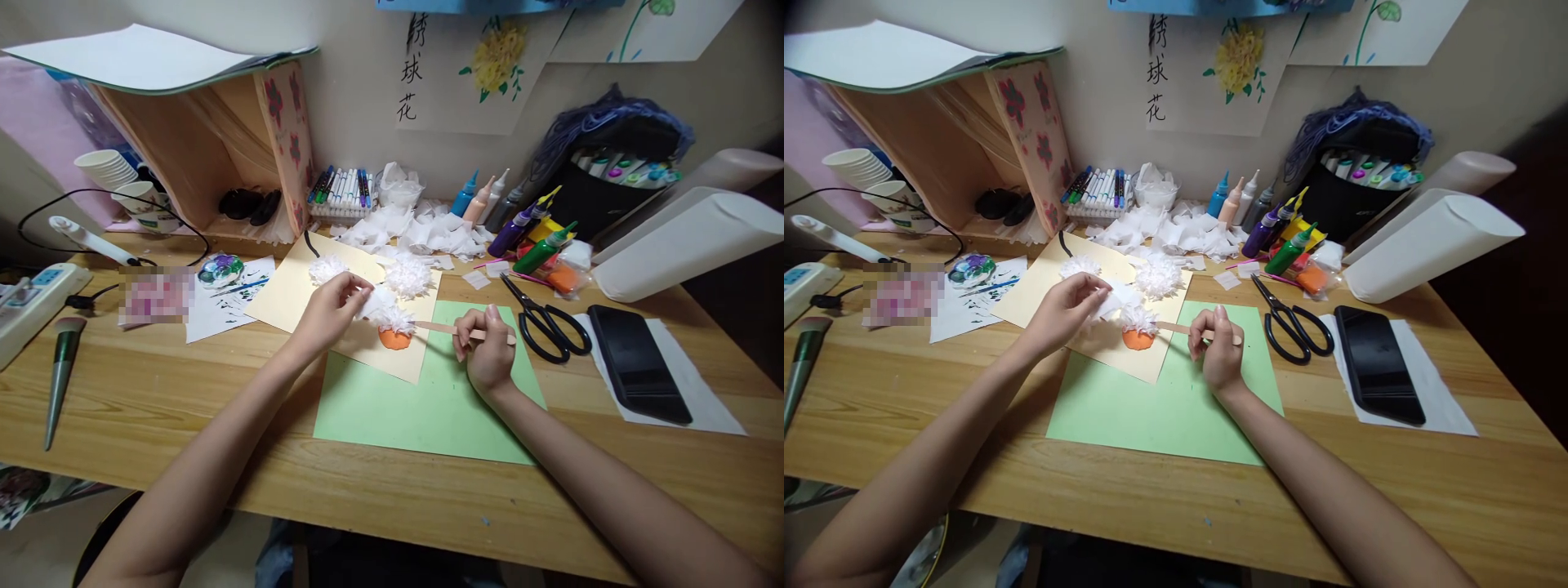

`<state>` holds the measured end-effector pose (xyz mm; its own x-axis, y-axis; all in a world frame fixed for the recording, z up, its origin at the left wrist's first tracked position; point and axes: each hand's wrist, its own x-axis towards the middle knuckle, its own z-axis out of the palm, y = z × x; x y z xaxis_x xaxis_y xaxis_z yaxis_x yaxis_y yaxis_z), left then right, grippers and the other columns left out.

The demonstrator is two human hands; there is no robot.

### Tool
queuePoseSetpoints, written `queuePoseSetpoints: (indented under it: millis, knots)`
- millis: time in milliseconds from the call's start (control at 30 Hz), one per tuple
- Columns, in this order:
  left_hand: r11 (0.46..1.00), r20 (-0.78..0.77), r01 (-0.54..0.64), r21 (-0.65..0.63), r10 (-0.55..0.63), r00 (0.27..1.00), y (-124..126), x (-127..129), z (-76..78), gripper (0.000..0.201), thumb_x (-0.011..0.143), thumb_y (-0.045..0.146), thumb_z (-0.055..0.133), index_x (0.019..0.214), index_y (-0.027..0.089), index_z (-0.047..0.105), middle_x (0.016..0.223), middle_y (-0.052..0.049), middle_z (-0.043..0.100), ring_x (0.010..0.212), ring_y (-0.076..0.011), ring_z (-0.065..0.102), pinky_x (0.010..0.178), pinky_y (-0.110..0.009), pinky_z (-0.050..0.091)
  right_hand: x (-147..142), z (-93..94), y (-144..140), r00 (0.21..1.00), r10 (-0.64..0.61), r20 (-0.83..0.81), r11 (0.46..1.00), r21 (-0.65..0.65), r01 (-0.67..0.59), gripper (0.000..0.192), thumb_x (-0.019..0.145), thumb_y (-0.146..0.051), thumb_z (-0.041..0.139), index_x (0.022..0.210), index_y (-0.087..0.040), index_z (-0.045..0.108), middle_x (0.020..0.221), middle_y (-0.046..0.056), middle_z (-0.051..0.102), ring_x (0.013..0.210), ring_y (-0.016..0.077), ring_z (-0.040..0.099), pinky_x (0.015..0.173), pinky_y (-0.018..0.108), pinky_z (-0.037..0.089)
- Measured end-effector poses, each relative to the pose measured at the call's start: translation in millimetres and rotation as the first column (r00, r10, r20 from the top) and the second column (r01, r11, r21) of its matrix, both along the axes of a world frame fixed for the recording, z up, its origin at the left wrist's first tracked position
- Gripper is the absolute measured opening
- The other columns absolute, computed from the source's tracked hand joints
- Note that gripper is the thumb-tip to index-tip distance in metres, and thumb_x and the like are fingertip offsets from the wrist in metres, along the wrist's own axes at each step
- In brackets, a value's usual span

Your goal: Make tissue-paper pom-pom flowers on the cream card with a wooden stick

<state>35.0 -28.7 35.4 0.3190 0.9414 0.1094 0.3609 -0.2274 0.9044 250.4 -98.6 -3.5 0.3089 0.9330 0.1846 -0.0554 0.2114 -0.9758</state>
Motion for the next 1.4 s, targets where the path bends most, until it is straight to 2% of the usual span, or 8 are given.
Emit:
queuePoseSetpoints:
  millis: [100, 267, 567, 733, 833, 1033, 1200, 1400]
  knots:
    - [0.968, -0.063, 0.176, -0.179, -0.189, 0.980, -5, -4, 6.6, 0.020, 0.085, 0.031, 0.056, 0.097, 0.017, 0.060, 0.081, -0.002, 0.063, 0.063, -0.0110, 0.060, 0.060, -0.024, 0.045, 0, -1.0, 0, 1.000, 0.007, 0.010, 1.000, 0.005, -0.007, 0.057, 0.090, -0.053, 0.033, 0.045, -0.020, 0.046, 0.035, -0.003, 0.040, 0.031, 0.0076, 0.036, 0.034, 0.023, 0.026]
    - [0.805, -0.103, 0.463, -0.371, -0.531, 0.841, -6, -13, 11.0, 0.028, 0.081, 0.024, 0.057, 0.109, 0.018, 0.059, 0.078, -0.001, 0.067, 0.072, -0.0134, 0.062, 0.063, -0.024, 0.045, 0, -1.7, 0, 1.000, 0.009, -0.004, 1.000, 0.009, -0.008, 0.056, 0.090, -0.051, 0.035, 0.046, -0.019, 0.047, 0.037, -0.003, 0.040, 0.032, 0.0076, 0.037, 0.034, 0.024, 0.025]
    - [0.853, -0.341, 0.357, -0.382, -0.489, 0.803, -7, -19, 14.1, 0.020, 0.069, 0.024, 0.067, 0.087, 0.017, 0.061, 0.075, -0.002, 0.072, 0.071, -0.0163, 0.067, 0.062, -0.024, 0.045, 0, -1.2, 0, 1.000, 0.002, 0.002, 1.000, 0.002, -0.002, 0.057, 0.089, -0.053, 0.035, 0.044, -0.020, 0.047, 0.036, -0.003, 0.040, 0.031, 0.0077, 0.037, 0.034, 0.024, 0.025]
    - [0.951, -0.547, 0.277, -0.136, -0.305, 0.780, -10, -18, 18.2, 0.012, 0.066, 0.017, 0.063, 0.078, 0.019, 0.061, 0.065, 0.001, 0.067, 0.059, -0.0157, 0.062, 0.052, -0.024, 0.040, -1, -0.5, -1, 1.000, 0.006, 0.012, 1.000, -0.005, -0.006, 0.056, 0.088, -0.054, 0.036, 0.045, -0.020, 0.048, 0.036, -0.002, 0.041, 0.031, 0.0083, 0.036, 0.034, 0.024, 0.025]
    - [0.958, -0.613, 0.286, 0.005, -0.223, 0.758, -10, -20, 17.9, 0.013, 0.067, 0.014, 0.061, 0.077, 0.019, 0.065, 0.067, -0.001, 0.067, 0.059, -0.0162, 0.060, 0.051, -0.025, 0.039, -1, 0.0, -2, 1.000, 0.005, 0.025, 1.000, -0.004, -0.005, 0.056, 0.089, -0.054, 0.035, 0.045, -0.021, 0.048, 0.037, -0.002, 0.041, 0.032, 0.0088, 0.036, 0.035, 0.025, 0.025]
    - [0.947, -0.627, 0.306, 0.101, -0.178, 0.758, -8, -29, 20.5, 0.020, 0.074, 0.010, 0.053, 0.078, 0.019, 0.070, 0.075, -0.004, 0.071, 0.067, -0.0184, 0.063, 0.060, -0.028, 0.043, -1, -3.2, -6, 0.998, 0.016, 0.067, 0.998, 0.067, -0.021, 0.056, 0.090, -0.051, 0.035, 0.044, -0.021, 0.046, 0.036, -0.002, 0.038, 0.034, 0.0105, 0.037, 0.037, 0.027, 0.025]
    - [0.918, -0.454, 0.387, 0.082, -0.311, 0.835, -13, -16, 23.1, 0.021, 0.079, 0.011, 0.052, 0.081, 0.020, 0.070, 0.079, -0.002, 0.072, 0.070, -0.0149, 0.064, 0.064, -0.026, 0.045, -2, -3.4, -14, 0.986, 0.040, 0.162, 0.983, 0.173, -0.068, 0.056, 0.091, -0.047, 0.033, 0.044, -0.021, 0.048, 0.036, -0.001, 0.040, 0.038, 0.0115, 0.037, 0.044, 0.029, 0.026]
    - [0.916, -0.511, 0.360, 0.178, -0.227, 0.829, -22, 11, 0.9, 0.017, 0.085, 0.028, 0.057, 0.083, 0.017, 0.070, 0.084, -0.006, 0.068, 0.075, -0.0169, 0.061, 0.063, -0.027, 0.043, -4, -3.5, -23, 0.921, 0.045, 0.388, 0.931, 0.317, -0.179, 0.057, 0.093, -0.043, 0.026, 0.043, -0.022, 0.045, 0.040, 0.001, 0.042, 0.041, 0.0129, 0.037, 0.046, 0.030, 0.028]
